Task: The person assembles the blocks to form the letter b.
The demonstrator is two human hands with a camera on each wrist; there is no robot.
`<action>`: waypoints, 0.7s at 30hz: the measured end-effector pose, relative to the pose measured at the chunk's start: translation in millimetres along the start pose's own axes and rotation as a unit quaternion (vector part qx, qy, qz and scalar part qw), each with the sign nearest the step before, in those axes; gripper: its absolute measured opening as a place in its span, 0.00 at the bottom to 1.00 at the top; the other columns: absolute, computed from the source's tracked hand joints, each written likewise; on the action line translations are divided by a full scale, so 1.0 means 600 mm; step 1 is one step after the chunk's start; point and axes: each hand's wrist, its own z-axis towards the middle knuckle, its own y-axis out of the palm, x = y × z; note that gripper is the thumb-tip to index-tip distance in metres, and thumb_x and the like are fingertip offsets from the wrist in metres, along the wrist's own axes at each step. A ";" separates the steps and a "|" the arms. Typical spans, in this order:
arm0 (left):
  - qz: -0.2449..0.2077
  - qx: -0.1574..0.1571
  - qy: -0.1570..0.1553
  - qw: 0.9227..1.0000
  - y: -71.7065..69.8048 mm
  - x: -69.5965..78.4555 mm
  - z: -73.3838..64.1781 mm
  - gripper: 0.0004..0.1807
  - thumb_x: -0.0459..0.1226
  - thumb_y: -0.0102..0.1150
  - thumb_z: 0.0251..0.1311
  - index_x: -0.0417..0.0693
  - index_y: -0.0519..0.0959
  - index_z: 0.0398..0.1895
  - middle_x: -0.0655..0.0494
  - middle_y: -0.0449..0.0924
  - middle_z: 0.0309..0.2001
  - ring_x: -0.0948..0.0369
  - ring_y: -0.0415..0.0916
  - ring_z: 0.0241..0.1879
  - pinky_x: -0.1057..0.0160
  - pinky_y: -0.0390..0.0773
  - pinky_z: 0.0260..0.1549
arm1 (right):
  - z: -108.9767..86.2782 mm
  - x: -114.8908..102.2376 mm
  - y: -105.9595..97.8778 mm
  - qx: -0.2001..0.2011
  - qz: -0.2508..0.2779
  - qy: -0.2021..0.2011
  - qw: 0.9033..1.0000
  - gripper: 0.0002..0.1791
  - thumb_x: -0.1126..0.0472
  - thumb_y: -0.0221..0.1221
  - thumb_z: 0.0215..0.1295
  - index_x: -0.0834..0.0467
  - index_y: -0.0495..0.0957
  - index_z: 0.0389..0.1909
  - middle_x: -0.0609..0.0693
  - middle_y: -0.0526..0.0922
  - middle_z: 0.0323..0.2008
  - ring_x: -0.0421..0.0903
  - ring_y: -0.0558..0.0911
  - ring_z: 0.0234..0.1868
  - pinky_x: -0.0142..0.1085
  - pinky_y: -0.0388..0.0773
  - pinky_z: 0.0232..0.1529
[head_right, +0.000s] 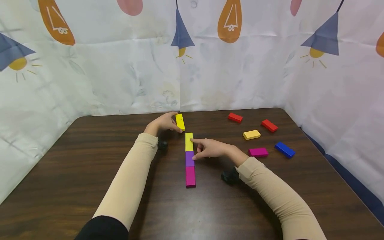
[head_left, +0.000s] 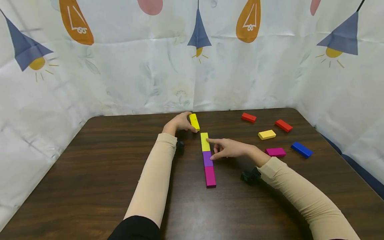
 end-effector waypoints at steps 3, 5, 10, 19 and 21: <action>-0.010 0.005 -0.013 1.000 0.004 0.005 0.000 0.55 0.40 0.76 0.58 0.44 0.50 0.83 0.40 0.71 0.65 0.49 0.79 0.46 0.52 0.77 0.54 | -0.001 -0.001 0.000 0.000 0.000 -0.003 1.000 0.58 0.29 0.71 0.53 0.44 0.56 0.81 0.51 0.80 0.40 0.47 0.75 0.27 0.41 0.73 0.29; -0.012 0.012 -0.019 1.000 0.008 0.007 0.000 0.55 0.40 0.76 0.58 0.44 0.50 0.83 0.40 0.72 0.64 0.48 0.79 0.47 0.52 0.77 0.54 | -0.001 -0.001 -0.001 -0.001 0.001 -0.002 1.000 0.58 0.30 0.71 0.53 0.44 0.56 0.82 0.51 0.80 0.40 0.47 0.75 0.27 0.40 0.73 0.29; -0.007 0.022 -0.018 1.000 0.014 0.013 0.003 0.54 0.38 0.75 0.58 0.42 0.51 0.82 0.39 0.71 0.65 0.47 0.79 0.48 0.52 0.77 0.55 | -0.003 0.001 -0.003 0.003 -0.001 0.006 1.000 0.58 0.29 0.71 0.53 0.44 0.56 0.81 0.51 0.80 0.40 0.48 0.76 0.27 0.40 0.73 0.29; 0.011 0.023 -0.023 0.999 0.025 0.020 0.016 0.54 0.39 0.76 0.57 0.41 0.52 0.81 0.40 0.73 0.62 0.50 0.78 0.46 0.54 0.77 0.53 | -0.006 -0.005 -0.001 0.004 0.000 -0.009 1.000 0.58 0.29 0.70 0.54 0.46 0.57 0.81 0.51 0.81 0.39 0.46 0.75 0.28 0.40 0.71 0.30; 0.010 0.021 -0.025 0.999 0.027 0.022 0.020 0.54 0.39 0.76 0.57 0.41 0.52 0.81 0.40 0.72 0.62 0.50 0.77 0.46 0.54 0.77 0.54 | -0.006 -0.006 0.000 0.004 -0.001 -0.011 1.000 0.59 0.29 0.70 0.54 0.47 0.56 0.82 0.51 0.81 0.39 0.46 0.75 0.28 0.40 0.71 0.30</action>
